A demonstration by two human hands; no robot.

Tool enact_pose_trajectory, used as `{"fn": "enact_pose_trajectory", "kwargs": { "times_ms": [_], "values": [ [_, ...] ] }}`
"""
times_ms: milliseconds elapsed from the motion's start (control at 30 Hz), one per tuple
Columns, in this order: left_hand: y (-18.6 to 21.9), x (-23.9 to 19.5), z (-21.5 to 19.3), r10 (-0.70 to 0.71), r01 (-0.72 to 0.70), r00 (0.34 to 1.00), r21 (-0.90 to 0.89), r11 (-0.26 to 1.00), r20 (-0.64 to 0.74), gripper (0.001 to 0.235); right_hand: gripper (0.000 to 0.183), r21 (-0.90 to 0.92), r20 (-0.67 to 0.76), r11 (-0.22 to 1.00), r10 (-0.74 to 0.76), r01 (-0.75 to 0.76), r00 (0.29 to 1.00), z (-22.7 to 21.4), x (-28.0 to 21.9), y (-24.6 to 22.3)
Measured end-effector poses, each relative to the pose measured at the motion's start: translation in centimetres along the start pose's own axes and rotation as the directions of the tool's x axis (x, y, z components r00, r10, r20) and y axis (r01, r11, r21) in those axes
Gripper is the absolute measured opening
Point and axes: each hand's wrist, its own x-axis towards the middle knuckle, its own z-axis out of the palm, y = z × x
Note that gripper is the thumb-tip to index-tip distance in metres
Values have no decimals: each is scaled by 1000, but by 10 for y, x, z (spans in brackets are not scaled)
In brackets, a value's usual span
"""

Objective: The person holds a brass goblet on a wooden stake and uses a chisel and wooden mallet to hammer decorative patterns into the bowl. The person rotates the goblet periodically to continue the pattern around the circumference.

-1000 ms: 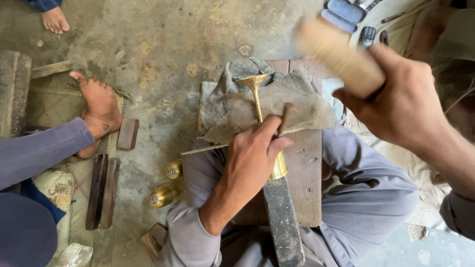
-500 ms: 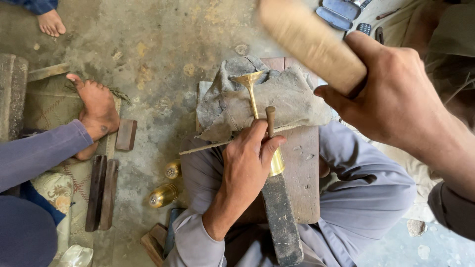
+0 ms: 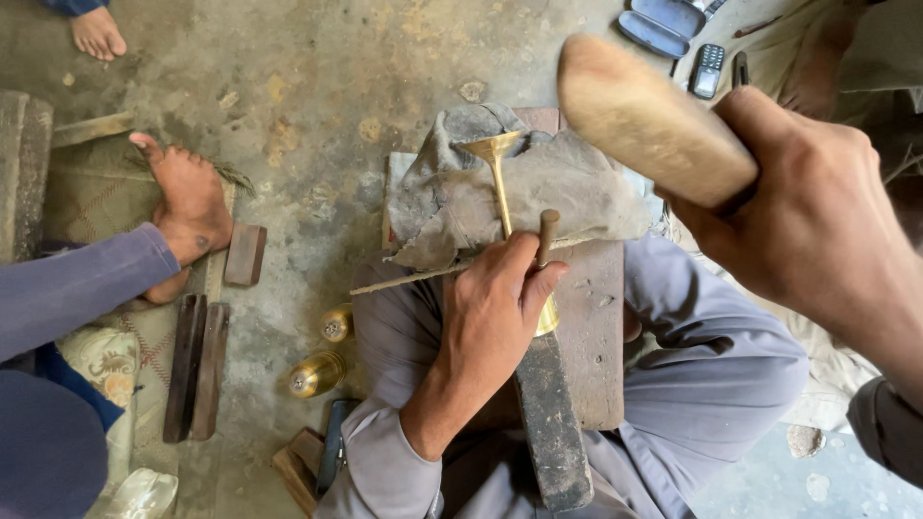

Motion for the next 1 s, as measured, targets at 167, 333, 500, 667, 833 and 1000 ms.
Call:
{"fn": "enact_pose_trajectory", "kwargs": {
  "times_ms": [167, 333, 500, 667, 833, 1000],
  "values": [
    [-8, 7, -9, -209, 210, 978, -163, 964, 22, 21, 30, -212, -16, 977, -26, 22, 1000, -11, 1, -8],
    [-24, 12, -33, -310, 308, 949, -368, 877, 55, 29, 34, 80, -194, 997, -1, 17, 981, -9, 2, -10],
    [-31, 15, -28, -158, 230, 968, -439, 869, 194, 36, 34, 82, -188, 996, -4, 20, 982, 4, 4, -6],
    [-37, 24, -27, -8, 71, 978, -296, 952, 210, 34, 29, 0, -200, 1000, -7, 7, 980, 17, 9, 4],
    [-32, 33, -32, 36, 21, 966, -217, 976, 254, 32, 33, 135, -215, 991, 13, 17, 976, 25, 17, 12],
    [-30, 37, -31, 55, 15, 961, -247, 969, 273, 31, 36, 490, -53, 860, 195, -145, 979, 26, 24, 7]
  ]
}}
